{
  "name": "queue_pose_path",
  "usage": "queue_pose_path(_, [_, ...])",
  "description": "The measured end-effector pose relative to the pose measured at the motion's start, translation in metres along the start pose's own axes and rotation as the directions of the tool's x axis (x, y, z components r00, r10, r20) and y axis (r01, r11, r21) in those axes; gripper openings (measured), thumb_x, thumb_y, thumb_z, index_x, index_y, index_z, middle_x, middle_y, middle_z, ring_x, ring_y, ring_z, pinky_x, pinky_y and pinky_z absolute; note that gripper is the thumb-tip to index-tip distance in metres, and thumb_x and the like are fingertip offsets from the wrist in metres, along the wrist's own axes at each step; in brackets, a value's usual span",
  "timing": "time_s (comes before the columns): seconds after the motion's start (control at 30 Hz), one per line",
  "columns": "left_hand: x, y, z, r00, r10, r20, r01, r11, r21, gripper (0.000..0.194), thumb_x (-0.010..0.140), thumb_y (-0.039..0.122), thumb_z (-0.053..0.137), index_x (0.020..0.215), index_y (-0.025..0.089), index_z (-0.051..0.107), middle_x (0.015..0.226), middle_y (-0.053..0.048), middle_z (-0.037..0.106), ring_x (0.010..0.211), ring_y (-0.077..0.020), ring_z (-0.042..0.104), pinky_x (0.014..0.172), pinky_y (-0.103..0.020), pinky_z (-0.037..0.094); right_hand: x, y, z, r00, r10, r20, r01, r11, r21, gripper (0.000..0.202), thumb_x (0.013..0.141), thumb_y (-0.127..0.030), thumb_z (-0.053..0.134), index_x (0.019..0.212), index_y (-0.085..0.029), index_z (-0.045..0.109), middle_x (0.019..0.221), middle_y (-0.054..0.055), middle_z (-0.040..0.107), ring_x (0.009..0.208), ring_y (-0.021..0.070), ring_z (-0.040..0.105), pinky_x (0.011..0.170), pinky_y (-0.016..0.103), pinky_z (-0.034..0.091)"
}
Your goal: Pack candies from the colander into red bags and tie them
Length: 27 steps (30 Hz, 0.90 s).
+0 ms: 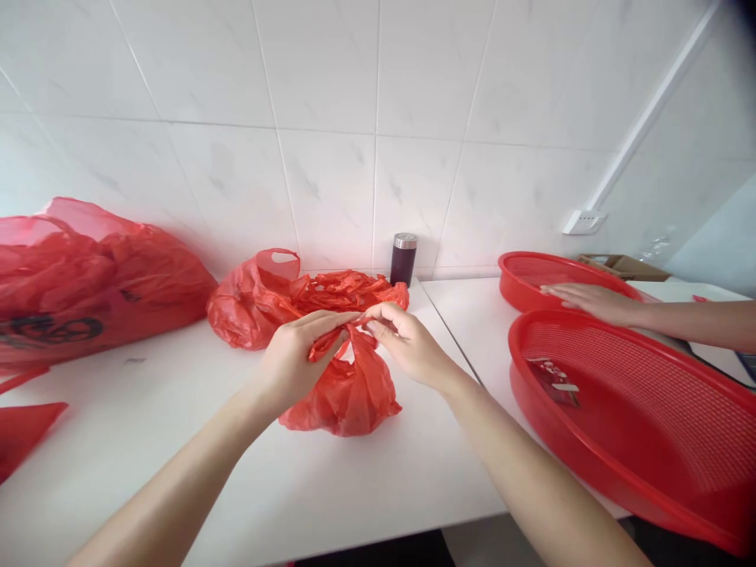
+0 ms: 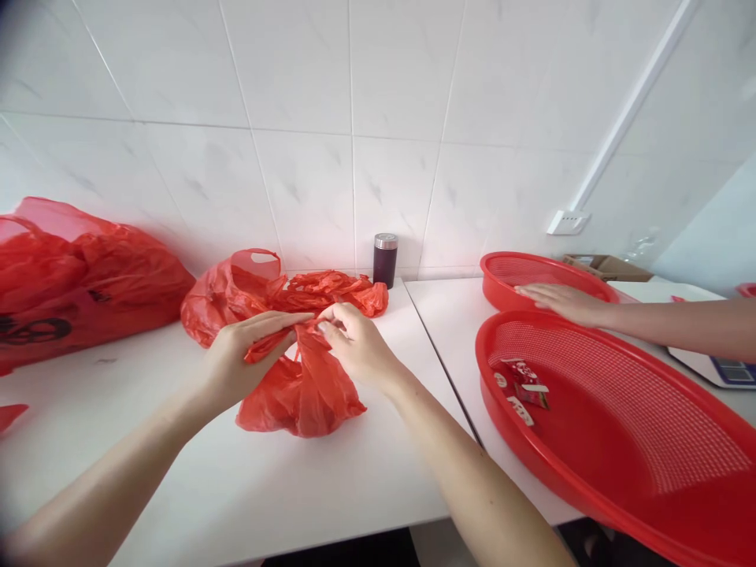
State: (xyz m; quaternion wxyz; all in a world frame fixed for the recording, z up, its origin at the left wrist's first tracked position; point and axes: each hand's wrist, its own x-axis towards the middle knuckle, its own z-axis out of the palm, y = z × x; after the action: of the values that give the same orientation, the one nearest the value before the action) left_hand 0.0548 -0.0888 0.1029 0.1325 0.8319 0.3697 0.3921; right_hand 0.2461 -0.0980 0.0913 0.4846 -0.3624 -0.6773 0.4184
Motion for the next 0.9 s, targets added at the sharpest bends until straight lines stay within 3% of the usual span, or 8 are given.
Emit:
queue_pose_path(0.2, [-0.023,-0.009,-0.004,0.971,-0.240,-0.018,0.240,0.970,-0.032,0.039,0.093,0.045,0.045,0.123,0.027,0.064,0.116,-0.004,0.071,0.106,-0.0231,0.065,0.090,-0.033,0.051,-0.008,0.009,0.007,0.984,0.027,-0.177,0.014,0.975,0.224,0.021,0.089,-0.042,0.056,0.088,-0.021,0.054,0.076,-0.004,0.049,0.066,0.0094,0.053,0.074,0.029,0.050])
queue_pose_path(0.27, [-0.039,-0.024,-0.007,0.929,-0.365,-0.061,0.362,0.930,-0.058,0.042,0.092,0.051,0.043,0.112,0.025,0.069,0.098,-0.005,0.075,0.084,-0.0215,0.068,0.074,-0.031,0.053,-0.012,0.023,-0.003,0.962,0.112,-0.250,-0.026,0.946,0.322,0.025,0.083,-0.043,0.064,0.089,-0.020,0.056,0.071,-0.006,0.045,0.059,0.0078,0.050,0.073,0.031,0.052])
queue_pose_path(0.37, [-0.067,-0.048,-0.010,0.844,-0.519,-0.137,0.503,0.853,-0.138,0.045,0.090,0.057,0.043,0.091,0.021,0.070,0.076,-0.004,0.071,0.055,-0.0160,0.055,0.056,-0.029,0.048,-0.019,0.048,-0.023,0.919,0.205,-0.338,-0.074,0.929,0.362,0.030,0.076,-0.044,0.071,0.085,-0.019,0.057,0.066,-0.007,0.043,0.056,0.0072,0.046,0.073,0.032,0.054])
queue_pose_path(0.53, [-0.081,-0.058,0.008,0.762,-0.617,-0.199,0.560,0.781,-0.278,0.042,0.089,0.057,0.044,0.087,0.020,0.064,0.086,-0.006,0.071,0.080,-0.0217,0.064,0.078,-0.033,0.049,-0.018,0.074,-0.024,0.849,0.302,-0.434,-0.135,0.918,0.374,0.037,0.072,-0.051,0.070,0.083,-0.019,0.054,0.064,-0.007,0.045,0.058,0.0091,0.049,0.071,0.032,0.054])
queue_pose_path(0.6, [-0.073,-0.056,0.021,0.752,-0.609,-0.254,0.540,0.789,-0.292,0.041,0.091,0.056,0.041,0.091,0.021,0.062,0.093,-0.006,0.069,0.092,-0.0227,0.064,0.084,-0.032,0.047,-0.013,0.077,-0.011,0.837,0.294,-0.462,-0.158,0.937,0.311,0.039,0.077,-0.057,0.062,0.089,-0.021,0.052,0.074,-0.004,0.052,0.068,0.0123,0.056,0.071,0.031,0.053])
queue_pose_path(0.7, [-0.058,-0.059,0.041,0.774,-0.551,-0.312,0.517,0.834,-0.189,0.039,0.095,0.052,0.033,0.093,0.022,0.057,0.093,-0.004,0.067,0.091,-0.0206,0.062,0.080,-0.029,0.047,-0.007,0.082,0.015,0.882,0.240,-0.405,-0.255,0.967,0.017,0.040,0.084,-0.060,0.051,0.099,-0.024,0.051,0.091,0.000,0.061,0.078,0.0159,0.060,0.073,0.031,0.050])
queue_pose_path(0.8, [-0.047,-0.066,0.058,0.807,-0.511,-0.296,0.518,0.853,-0.059,0.035,0.096,0.048,0.030,0.092,0.023,0.054,0.091,-0.003,0.065,0.085,-0.0191,0.061,0.079,-0.029,0.045,-0.004,0.090,0.037,0.936,0.197,-0.291,-0.287,0.905,-0.313,0.028,0.085,-0.047,0.056,0.103,-0.024,0.053,0.094,0.001,0.066,0.081,0.0180,0.062,0.079,0.032,0.046])
queue_pose_path(0.9, [-0.043,-0.076,0.063,0.828,-0.500,-0.253,0.519,0.855,0.009,0.032,0.096,0.045,0.031,0.090,0.024,0.054,0.094,-0.002,0.066,0.086,-0.0189,0.061,0.079,-0.029,0.044,-0.003,0.100,0.043,0.956,0.195,-0.217,-0.272,0.865,-0.422,0.013,0.085,-0.030,0.054,0.096,-0.023,0.055,0.093,0.002,0.068,0.087,0.0193,0.064,0.080,0.030,0.045])
